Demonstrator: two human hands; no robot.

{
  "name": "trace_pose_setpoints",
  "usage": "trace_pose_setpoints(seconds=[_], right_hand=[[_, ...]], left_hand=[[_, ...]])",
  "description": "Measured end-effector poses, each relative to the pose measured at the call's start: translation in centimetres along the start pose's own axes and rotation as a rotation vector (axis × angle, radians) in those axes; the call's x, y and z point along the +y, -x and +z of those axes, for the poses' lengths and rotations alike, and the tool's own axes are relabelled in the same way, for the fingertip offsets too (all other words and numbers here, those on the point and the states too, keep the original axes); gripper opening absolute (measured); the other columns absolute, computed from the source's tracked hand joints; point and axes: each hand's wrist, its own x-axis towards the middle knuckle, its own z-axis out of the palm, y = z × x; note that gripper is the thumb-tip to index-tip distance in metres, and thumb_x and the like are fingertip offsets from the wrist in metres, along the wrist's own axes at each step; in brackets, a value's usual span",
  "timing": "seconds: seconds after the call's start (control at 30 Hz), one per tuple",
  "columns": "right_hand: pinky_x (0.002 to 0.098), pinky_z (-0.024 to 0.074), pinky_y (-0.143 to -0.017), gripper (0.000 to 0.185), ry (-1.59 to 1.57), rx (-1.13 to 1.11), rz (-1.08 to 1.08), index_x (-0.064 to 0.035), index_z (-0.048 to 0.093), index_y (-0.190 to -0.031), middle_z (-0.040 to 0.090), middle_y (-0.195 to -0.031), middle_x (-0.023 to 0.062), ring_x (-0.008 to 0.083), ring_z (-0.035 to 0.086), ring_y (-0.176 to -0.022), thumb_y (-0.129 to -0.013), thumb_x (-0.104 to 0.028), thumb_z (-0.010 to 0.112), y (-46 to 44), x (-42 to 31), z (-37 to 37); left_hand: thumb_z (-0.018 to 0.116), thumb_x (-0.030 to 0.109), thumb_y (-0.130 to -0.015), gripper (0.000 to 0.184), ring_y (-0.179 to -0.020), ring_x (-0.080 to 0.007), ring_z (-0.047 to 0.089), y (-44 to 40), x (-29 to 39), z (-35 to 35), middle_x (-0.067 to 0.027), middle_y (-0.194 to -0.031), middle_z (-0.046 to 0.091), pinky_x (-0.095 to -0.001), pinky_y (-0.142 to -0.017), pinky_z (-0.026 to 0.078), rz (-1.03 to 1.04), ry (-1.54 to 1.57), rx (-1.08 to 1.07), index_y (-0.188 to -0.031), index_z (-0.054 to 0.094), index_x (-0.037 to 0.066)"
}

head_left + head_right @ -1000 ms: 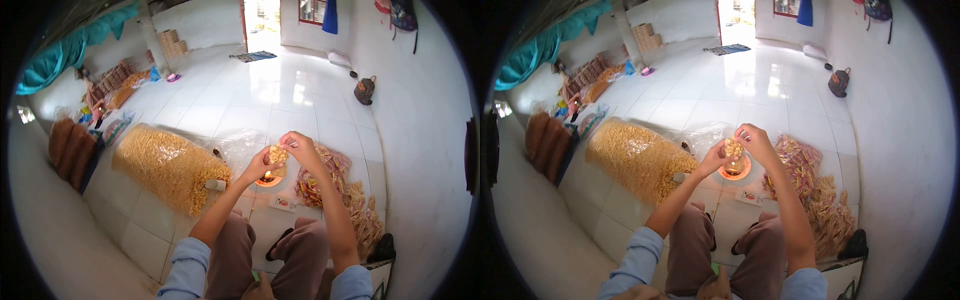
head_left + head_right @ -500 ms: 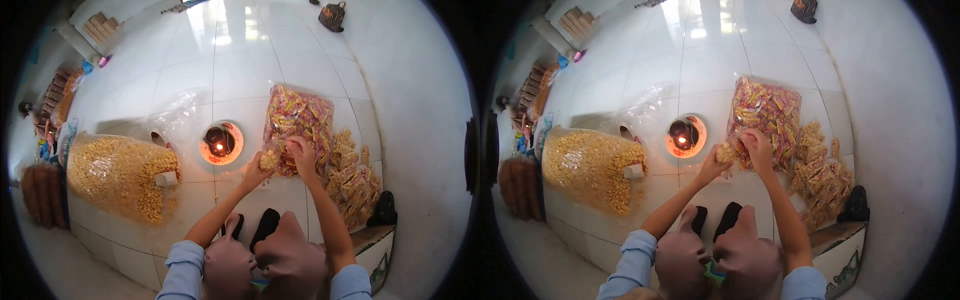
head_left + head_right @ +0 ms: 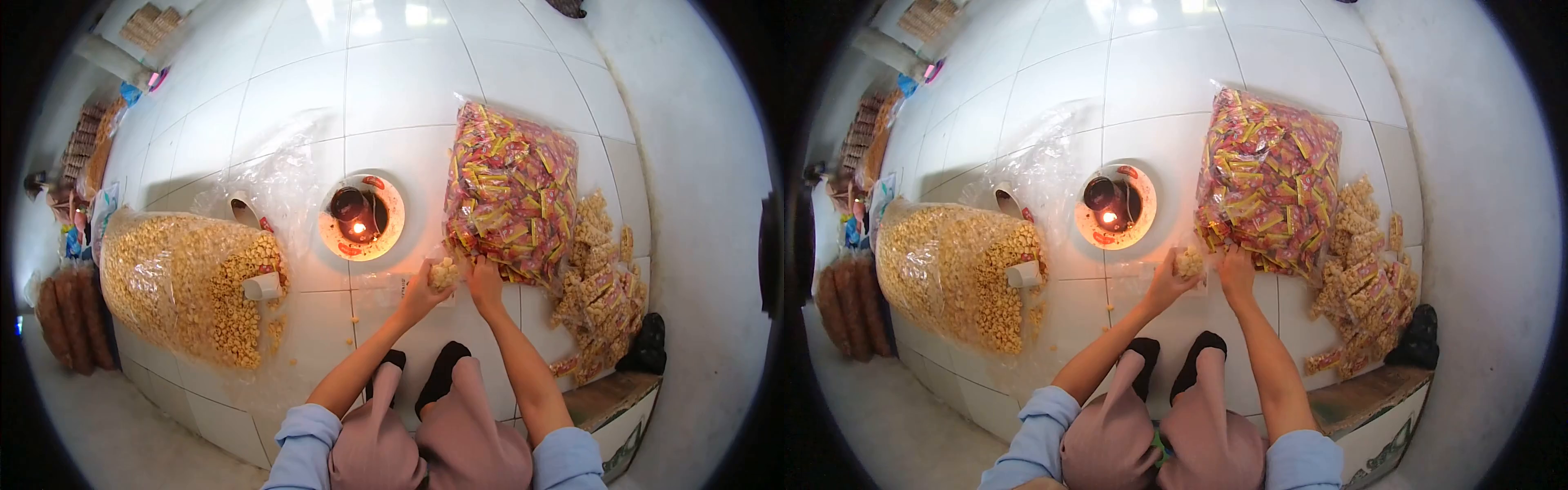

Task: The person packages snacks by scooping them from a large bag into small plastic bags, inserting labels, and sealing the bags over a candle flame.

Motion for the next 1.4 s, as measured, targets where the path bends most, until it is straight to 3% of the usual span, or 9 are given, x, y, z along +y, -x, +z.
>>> trace_pose_setpoints(seconds=[0.17, 0.23, 0.37, 0.53, 0.77, 0.9, 1.0, 1.3, 1.4], right_hand=[[0.0355, 0.0475, -0.069, 0.029, -0.413, -0.197, 0.273, 0.0028, 0.049, -0.097, 0.056, -0.086, 0.0141, 0.0290, 0.058, -0.077, -0.080, -0.019, 0.056, -0.9, -0.1, -2.8], [0.0289, 0.0477, -0.066, 0.024, -1.392, -0.124, 0.419, 0.0010, 0.050, -0.096, 0.057, -0.083, 0.0081, 0.0186, 0.059, -0.071, -0.086, -0.020, 0.051, -0.9, -2.7, -6.8], [0.0226, 0.0455, -0.065, 0.020, -1.562, -0.070, 0.126, -0.0007, 0.053, -0.093, 0.057, -0.083, 0.0036, 0.0096, 0.055, -0.071, -0.088, -0.019, 0.051, -1.2, -9.0, -16.9], [0.0177, 0.0410, -0.058, 0.018, -1.140, 0.086, -0.079, 0.0004, 0.059, -0.088, 0.057, -0.076, -0.0007, 0.0035, 0.051, -0.066, -0.080, -0.016, 0.062, -1.1, -15.9, -27.4], [0.0189, 0.0408, -0.056, 0.014, -1.267, 0.177, -0.377, -0.0015, 0.060, -0.091, 0.059, -0.076, 0.0005, 0.0039, 0.051, -0.067, -0.079, -0.009, 0.061, 1.7, -25.8, -33.9], [0.0189, 0.0403, -0.055, 0.014, -1.385, 0.239, -0.395, -0.0022, 0.060, -0.091, 0.059, -0.075, 0.0007, 0.0050, 0.052, -0.067, -0.079, -0.009, 0.062, 2.6, -29.0, -33.9], [0.0179, 0.0411, -0.059, 0.011, -0.925, 0.425, -0.475, -0.0027, 0.061, -0.088, 0.061, -0.078, 0.0027, 0.0070, 0.055, -0.068, -0.078, -0.008, 0.062, 3.2, -29.6, -32.9], [0.0216, 0.0464, -0.059, 0.006, -1.259, 0.075, -0.457, 0.0009, 0.057, -0.080, 0.061, -0.081, 0.0047, 0.0091, 0.059, -0.070, -0.077, -0.001, 0.062, 5.3, -30.6, -32.4], [0.0228, 0.0481, -0.060, 0.009, -1.051, 0.102, -0.599, 0.0013, 0.056, -0.079, 0.060, -0.077, 0.0050, 0.0105, 0.059, -0.070, -0.075, -0.001, 0.063, 4.2, -30.0, -31.6]], left_hand=[[0.069, 0.012, -0.072, 0.047, -0.072, -0.0157, 0.059, 0.5, 3.7, -0.8, -0.0088, -0.082, 0.059, -0.0278, -0.064, 0.049, 0.001, 0.116, 0.002, -0.108, 0.039, 0.005], [0.069, 0.011, -0.072, 0.047, -0.078, -0.0127, 0.057, 0.9, 6.4, -1.5, -0.0074, -0.086, 0.057, -0.0263, -0.068, 0.048, 0.022, 0.112, -0.007, -0.108, 0.040, 0.004], [0.069, 0.008, -0.073, 0.046, -0.086, -0.0096, 0.054, 1.5, 12.8, -3.3, -0.0056, -0.093, 0.053, -0.0251, -0.074, 0.047, 0.143, 0.074, 0.013, -0.109, 0.040, 0.004], [0.068, 0.007, -0.073, 0.046, -0.086, -0.0097, 0.054, 2.4, 20.8, -6.6, -0.0060, -0.093, 0.054, -0.0249, -0.074, 0.047, 0.372, 0.031, 0.075, -0.109, 0.040, 0.003], [0.066, 0.007, -0.075, 0.042, -0.083, -0.0106, 0.056, 7.3, 30.6, -11.9, -0.0067, -0.090, 0.058, -0.0253, -0.073, 0.048, 0.437, 0.029, 0.116, -0.107, 0.039, 0.004], [0.067, 0.016, -0.075, 0.046, -0.079, -0.0183, 0.060, 9.8, 30.7, -13.2, -0.0124, -0.089, 0.060, -0.0295, -0.069, 0.048, 0.531, -0.095, 0.294, -0.110, 0.039, 0.005], [0.067, 0.018, -0.075, 0.045, -0.078, -0.0227, 0.062, 10.9, 29.0, -14.4, -0.0145, -0.087, 0.060, -0.0308, -0.066, 0.048, 0.509, -0.213, 0.325, -0.109, 0.039, 0.006], [0.068, 0.021, -0.073, 0.047, -0.084, -0.0314, 0.060, 11.0, 26.4, -16.2, -0.0175, -0.095, 0.059, -0.0345, -0.070, 0.048, 0.353, -0.306, 0.288, -0.108, 0.040, 0.005], [0.068, 0.022, -0.073, 0.048, -0.086, -0.0331, 0.059, 10.1, 25.6, -16.4, -0.0181, -0.095, 0.059, -0.0351, -0.070, 0.048, 0.386, -0.330, 0.315, -0.106, 0.040, 0.004]])
